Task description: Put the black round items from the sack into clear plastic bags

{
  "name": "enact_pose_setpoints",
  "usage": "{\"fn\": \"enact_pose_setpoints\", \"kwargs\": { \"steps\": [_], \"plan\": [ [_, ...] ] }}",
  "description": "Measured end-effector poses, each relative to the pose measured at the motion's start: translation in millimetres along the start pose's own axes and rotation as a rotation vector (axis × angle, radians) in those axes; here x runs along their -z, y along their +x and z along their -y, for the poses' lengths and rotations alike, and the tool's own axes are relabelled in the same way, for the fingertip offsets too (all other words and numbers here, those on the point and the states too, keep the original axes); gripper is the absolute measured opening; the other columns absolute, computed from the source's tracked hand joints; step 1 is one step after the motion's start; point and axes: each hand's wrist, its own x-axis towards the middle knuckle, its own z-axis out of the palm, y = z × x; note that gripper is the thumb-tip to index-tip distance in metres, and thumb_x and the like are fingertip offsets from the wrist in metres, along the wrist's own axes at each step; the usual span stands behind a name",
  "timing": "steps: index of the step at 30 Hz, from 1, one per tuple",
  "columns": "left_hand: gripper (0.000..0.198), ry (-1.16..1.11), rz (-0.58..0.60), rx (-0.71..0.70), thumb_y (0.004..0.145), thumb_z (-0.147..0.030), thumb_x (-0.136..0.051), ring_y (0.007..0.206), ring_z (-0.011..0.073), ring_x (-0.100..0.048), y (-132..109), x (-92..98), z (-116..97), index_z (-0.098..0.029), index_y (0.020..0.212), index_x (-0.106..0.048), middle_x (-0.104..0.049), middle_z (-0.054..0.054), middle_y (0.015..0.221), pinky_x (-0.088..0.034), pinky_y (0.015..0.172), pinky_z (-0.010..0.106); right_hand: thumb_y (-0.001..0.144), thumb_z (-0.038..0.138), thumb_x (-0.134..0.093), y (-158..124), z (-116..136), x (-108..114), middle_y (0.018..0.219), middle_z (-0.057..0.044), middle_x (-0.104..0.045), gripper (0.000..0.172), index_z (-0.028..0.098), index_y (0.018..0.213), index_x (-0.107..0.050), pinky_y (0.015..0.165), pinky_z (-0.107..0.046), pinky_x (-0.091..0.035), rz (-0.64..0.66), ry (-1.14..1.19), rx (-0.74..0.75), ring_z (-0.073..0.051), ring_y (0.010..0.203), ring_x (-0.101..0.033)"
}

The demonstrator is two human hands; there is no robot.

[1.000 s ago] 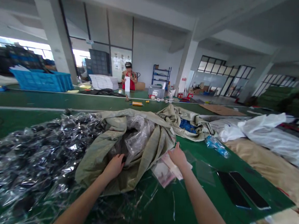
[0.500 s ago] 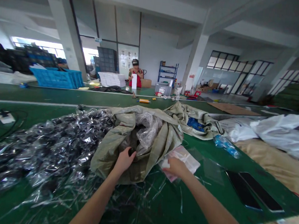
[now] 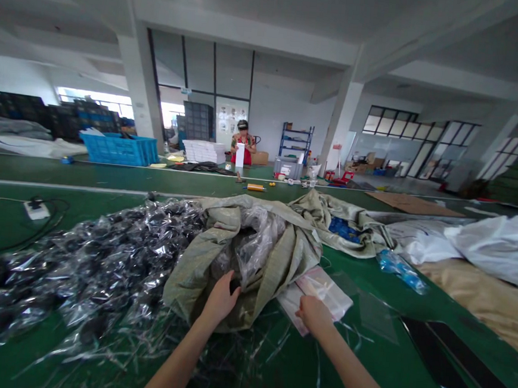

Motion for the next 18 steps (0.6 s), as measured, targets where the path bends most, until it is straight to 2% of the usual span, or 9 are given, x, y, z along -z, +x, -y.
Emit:
{"fn": "enact_pose_setpoints", "kwargs": {
  "steps": [2,5,8,10,12,15,18],
  "plan": [
    [0.047,-0.016,-0.063,-0.033,0.085,-0.026,-0.053,0.127,0.0236,-0.05,-5,7.5,-6,-0.012,0.13,-0.05,-0.055,0.015,0.134,-0.034,0.112,0.038,0.078,0.029,-0.07,3,-10,15,0.091,-0.013,-0.072,0.014,0.015,0.082,-0.067,0.074,-0.032,-0.048,-0.037,0.031,-0.028,-0.027,0.091,-0.068],
    [0.043,-0.093,-0.128,-0.084,0.084,-0.027,-0.054,0.124,0.0235,-0.051,-12,23.8,-22,-0.014,0.124,-0.054,-0.058,0.014,0.128,-0.036,0.111,0.038,0.077,0.031,-0.07,5,-23,43,0.078,-0.009,-0.07,0.018,0.017,0.071,-0.061,0.071,-0.031,-0.046,-0.172,0.171,0.006,-0.023,0.079,-0.067],
    [0.037,-0.245,-0.124,-0.095,0.083,-0.028,-0.057,0.118,0.0229,-0.055,-19,36.6,-44,-0.016,0.118,-0.058,-0.06,0.012,0.122,-0.042,0.104,0.037,0.077,0.036,-0.067,1,-23,70,0.072,-0.005,-0.069,0.022,0.019,0.069,-0.056,0.068,-0.031,-0.049,-0.278,0.572,0.073,-0.02,0.071,-0.066],
    [0.036,-0.4,-0.07,-0.06,0.082,-0.031,-0.06,0.112,0.0225,-0.058,-23,39.3,-58,-0.018,0.115,-0.06,-0.063,0.011,0.119,-0.047,0.098,0.037,0.073,0.042,-0.07,-5,-15,82,0.071,-0.003,-0.07,0.027,0.02,0.071,-0.054,0.069,-0.031,-0.053,-0.25,0.971,0.083,-0.019,0.07,-0.068],
    [0.037,-0.629,0.018,-0.001,0.079,-0.034,-0.065,0.108,0.0224,-0.061,-26,37.8,-69,-0.017,0.112,-0.061,-0.065,0.012,0.117,-0.049,0.094,0.037,0.067,0.046,-0.076,-11,-4,89,0.071,-0.003,-0.071,0.034,0.021,0.072,-0.053,0.07,-0.032,-0.055,-0.191,1.273,0.07,-0.019,0.071,-0.07],
    [0.047,-1.035,0.167,0.101,0.071,-0.036,-0.075,0.106,0.023,-0.063,-29,33.4,-84,-0.016,0.11,-0.062,-0.065,0.015,0.118,-0.048,0.097,0.039,0.06,0.046,-0.082,-19,14,90,0.071,-0.003,-0.073,0.041,0.021,0.071,-0.054,0.067,-0.031,-0.057,-0.13,1.494,0.051,-0.02,0.07,-0.071],
    [0.061,-1.311,0.297,0.11,0.06,-0.031,-0.084,0.109,0.0242,-0.063,-31,32.9,-96,-0.017,0.115,-0.062,-0.064,0.015,0.122,-0.047,0.098,0.038,0.055,0.046,-0.086,-23,28,84,0.068,-0.003,-0.072,0.044,0.019,0.07,-0.054,0.059,-0.027,-0.057,-0.095,1.595,0.019,-0.018,0.064,-0.071]
  ]
}}
